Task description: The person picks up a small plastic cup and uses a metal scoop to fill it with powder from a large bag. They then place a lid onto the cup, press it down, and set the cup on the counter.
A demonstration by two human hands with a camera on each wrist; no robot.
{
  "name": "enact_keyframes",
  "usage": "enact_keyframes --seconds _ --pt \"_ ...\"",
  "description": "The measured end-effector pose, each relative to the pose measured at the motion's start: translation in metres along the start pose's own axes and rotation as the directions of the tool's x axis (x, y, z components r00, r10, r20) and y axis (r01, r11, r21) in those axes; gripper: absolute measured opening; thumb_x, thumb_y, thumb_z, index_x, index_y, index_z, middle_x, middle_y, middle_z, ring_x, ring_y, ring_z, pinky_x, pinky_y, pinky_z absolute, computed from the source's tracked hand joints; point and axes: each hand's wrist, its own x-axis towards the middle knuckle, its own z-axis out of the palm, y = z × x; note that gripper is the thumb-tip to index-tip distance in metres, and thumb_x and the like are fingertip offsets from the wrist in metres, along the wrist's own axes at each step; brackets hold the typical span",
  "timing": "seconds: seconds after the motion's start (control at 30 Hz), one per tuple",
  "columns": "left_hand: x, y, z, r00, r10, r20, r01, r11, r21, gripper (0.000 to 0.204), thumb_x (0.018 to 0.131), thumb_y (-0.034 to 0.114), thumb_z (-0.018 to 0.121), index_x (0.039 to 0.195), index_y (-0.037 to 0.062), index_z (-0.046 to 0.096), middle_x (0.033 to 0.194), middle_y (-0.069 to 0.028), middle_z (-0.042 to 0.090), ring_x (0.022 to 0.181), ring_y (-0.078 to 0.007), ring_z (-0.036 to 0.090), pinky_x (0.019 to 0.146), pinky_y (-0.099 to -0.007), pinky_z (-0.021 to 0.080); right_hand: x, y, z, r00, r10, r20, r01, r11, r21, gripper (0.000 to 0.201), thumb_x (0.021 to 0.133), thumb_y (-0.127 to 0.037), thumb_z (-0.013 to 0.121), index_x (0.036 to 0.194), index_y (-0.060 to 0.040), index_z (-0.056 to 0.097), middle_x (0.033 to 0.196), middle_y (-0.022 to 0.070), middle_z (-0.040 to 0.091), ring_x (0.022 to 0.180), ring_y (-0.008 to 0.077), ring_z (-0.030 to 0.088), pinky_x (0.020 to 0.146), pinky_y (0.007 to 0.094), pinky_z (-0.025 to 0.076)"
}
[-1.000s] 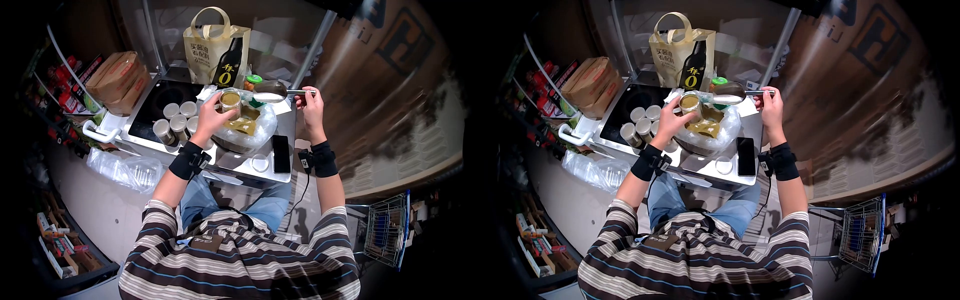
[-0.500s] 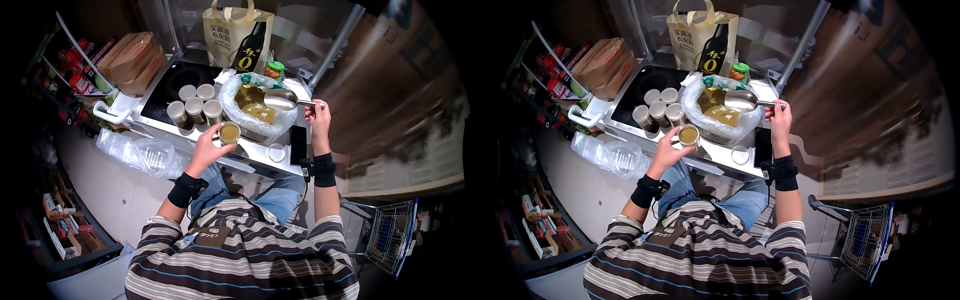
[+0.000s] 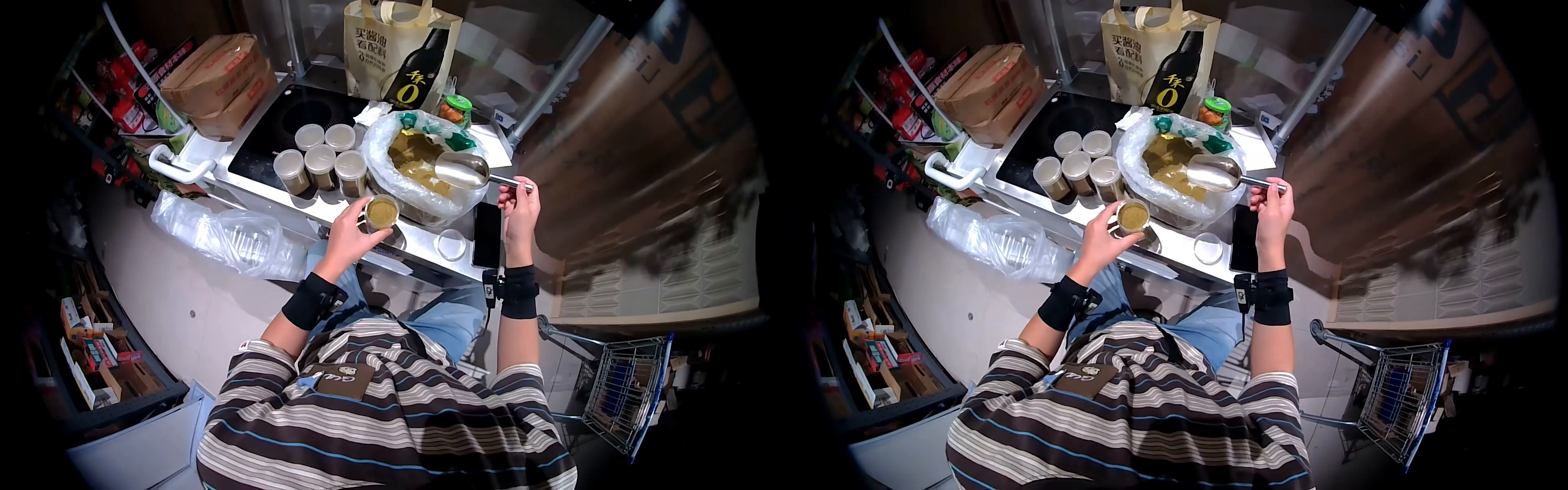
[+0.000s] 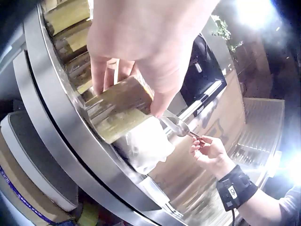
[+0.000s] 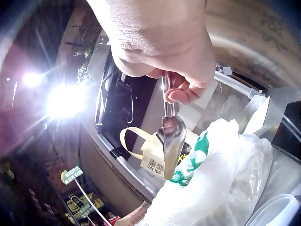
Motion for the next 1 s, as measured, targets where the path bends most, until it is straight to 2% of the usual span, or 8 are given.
enact_keyframes --seconds 0.2,0.27,0.47,0.6,0.67,0.8,0.87,1.0 --pt "0.005 0.002 0.003 0.995 -0.094 0.022 0.094 0.995 -0.027 0.072 0.066 0.027 0.087 0.125 0.0000 0.057 0.113 -0.0187 0.066 0.099 -0.0302 0.066 0.083 -0.0363 0.053 0.000 0.004 0.002 1.000 0.009 -0.004 -0.009 1.000 0.025 0.020 0.104 -0.020 0.045 0.113 -0.0031 0.050 0.084 0.0094 0.062 0.067 0.0103 0.054 0.058 0.0238 0.045" --pt "0.006 0.002 0.005 0.997 0.065 -0.044 -0.061 0.995 0.079 0.072 0.066 0.027 0.087 0.125 0.0001 0.057 0.111 -0.0186 0.066 0.098 -0.0304 0.066 0.083 -0.0363 0.053 -0.003 0.005 0.004 1.000 0.015 0.000 -0.015 0.999 0.032 0.020 0.104 -0.020 0.045 0.114 -0.0030 0.050 0.084 0.0094 0.062 0.067 0.0105 0.054 0.059 0.0240 0.045" --pt "0.008 -0.008 0.007 0.999 -0.045 -0.020 0.044 0.998 -0.045 0.071 0.065 0.027 0.087 0.124 -0.0003 0.057 0.110 -0.0187 0.066 0.096 -0.0291 0.066 0.079 -0.0358 0.054 -0.003 0.003 0.005 1.000 0.009 0.011 -0.009 1.000 0.029 0.020 0.104 -0.020 0.045 0.114 -0.0029 0.050 0.084 0.0092 0.062 0.067 0.0108 0.054 0.059 0.0243 0.045" --pt "0.011 -0.004 0.004 0.995 0.084 -0.047 -0.080 0.993 0.084 0.071 0.065 0.027 0.087 0.123 -0.0006 0.058 0.103 -0.0177 0.068 0.087 -0.0274 0.067 0.076 -0.0346 0.054 -0.002 0.003 0.006 1.000 0.011 0.003 -0.011 1.000 0.015 0.020 0.104 -0.020 0.045 0.114 -0.0029 0.050 0.084 0.0091 0.062 0.067 0.0106 0.054 0.058 0.0240 0.045" --pt "0.008 -0.015 0.009 0.998 -0.015 -0.064 0.009 0.996 -0.085 0.073 0.065 0.028 0.088 0.124 -0.0003 0.058 0.105 -0.0175 0.068 0.086 -0.0268 0.067 0.074 -0.0334 0.054 -0.002 0.003 0.006 1.000 0.004 -0.007 -0.004 1.000 0.014 0.020 0.104 -0.020 0.045 0.114 -0.0029 0.050 0.084 0.0090 0.062 0.067 0.0105 0.054 0.058 0.0240 0.045" --pt "0.012 -0.004 0.001 0.993 -0.112 0.038 0.113 0.993 -0.024 0.078 0.065 0.032 0.088 0.128 0.0001 0.055 0.113 -0.0193 0.066 0.095 -0.0286 0.066 0.080 -0.0356 0.054 -0.003 0.008 0.003 1.000 0.017 -0.001 -0.017 0.999 0.034 0.020 0.104 -0.020 0.045 0.113 -0.0029 0.050 0.084 0.0091 0.062 0.067 0.0102 0.054 0.058 0.0239 0.045" --pt "0.014 0.001 -0.003 0.999 -0.009 0.040 0.002 0.986 0.165 0.087 0.065 0.035 0.087 0.134 -0.0020 0.049 0.122 -0.0211 0.062 0.107 -0.0307 0.063 0.091 -0.0383 0.051 -0.002 0.008 0.004 1.000 0.018 0.000 -0.018 0.999 0.035 0.020 0.104 -0.020 0.045 0.113 -0.0028 0.050 0.084 0.0091 0.062 0.067 0.0102 0.054 0.058 0.0239 0.045" --pt "0.021 0.018 -0.018 0.988 0.153 -0.026 -0.149 0.982 0.117 0.096 0.066 0.038 0.087 0.138 -0.0069 0.042 0.128 -0.0225 0.058 0.116 -0.0328 0.059 0.098 -0.0382 0.048 -0.003 0.007 -0.001 1.000 0.010 -0.017 -0.010 0.999 0.042 0.020 0.104 -0.020 0.045 0.113 -0.0029 0.050 0.084 0.0089 0.062 0.067 0.0099 0.054 0.059 0.0237 0.045"
